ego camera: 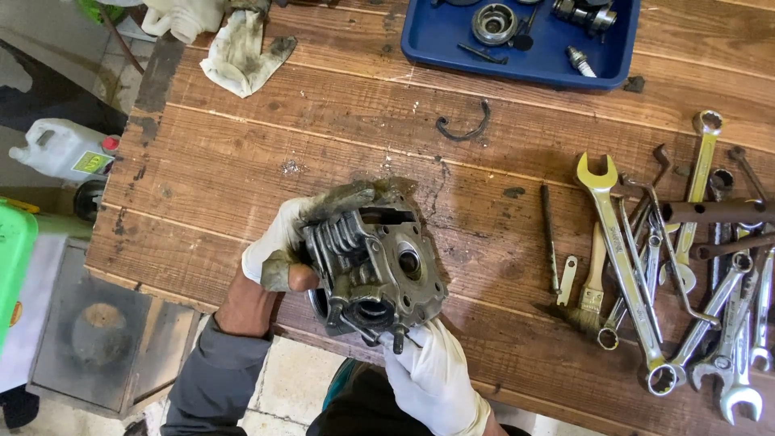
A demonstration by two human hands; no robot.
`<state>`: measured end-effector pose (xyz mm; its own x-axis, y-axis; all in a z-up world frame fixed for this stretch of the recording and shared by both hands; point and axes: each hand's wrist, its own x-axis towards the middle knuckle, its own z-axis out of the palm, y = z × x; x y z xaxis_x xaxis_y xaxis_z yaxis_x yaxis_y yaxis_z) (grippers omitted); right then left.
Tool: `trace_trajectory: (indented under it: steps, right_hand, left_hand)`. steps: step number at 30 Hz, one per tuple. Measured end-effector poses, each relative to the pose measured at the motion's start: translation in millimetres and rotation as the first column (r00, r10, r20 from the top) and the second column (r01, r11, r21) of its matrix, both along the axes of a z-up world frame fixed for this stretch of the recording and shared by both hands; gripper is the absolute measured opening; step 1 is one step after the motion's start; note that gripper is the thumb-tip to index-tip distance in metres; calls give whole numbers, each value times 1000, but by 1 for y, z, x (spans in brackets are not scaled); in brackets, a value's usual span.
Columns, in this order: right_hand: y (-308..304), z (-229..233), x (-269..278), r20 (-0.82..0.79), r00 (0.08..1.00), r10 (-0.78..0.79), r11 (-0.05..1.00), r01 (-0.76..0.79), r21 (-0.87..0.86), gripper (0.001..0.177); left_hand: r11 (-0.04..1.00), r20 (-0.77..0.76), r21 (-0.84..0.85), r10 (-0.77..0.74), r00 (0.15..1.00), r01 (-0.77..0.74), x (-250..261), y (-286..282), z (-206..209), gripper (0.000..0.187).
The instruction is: The person cleans the inside of a metal engine cylinder block using a brush, then picks up a small cylindrical metal part and cleans it with the same brush. The person wears white gloves and works on a wooden table surrounded by various wrenches and engine components.
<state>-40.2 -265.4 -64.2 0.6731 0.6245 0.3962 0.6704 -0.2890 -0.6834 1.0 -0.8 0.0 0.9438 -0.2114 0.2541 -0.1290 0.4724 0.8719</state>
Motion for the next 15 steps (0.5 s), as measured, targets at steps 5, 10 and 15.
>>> trace_trajectory:
  steps: [5, 10, 15]
  right_hand:
    - [2, 6, 0, -15, 1000, -10, 1000, 10, -8, 16]
    - [1, 4, 1, -27, 1000, -15, 1000, 16, 14, 16]
    - [3, 26, 5, -31, 996, -78, 990, 81, 113, 31]
  left_hand:
    - [999, -1, 21, 34, 999, -34, 1, -3, 0, 97]
    - [997, 0, 42, 68, 998, -68, 1, -11, 6, 99]
    - [993, 7, 58, 98, 995, -98, 0, -21, 14, 101]
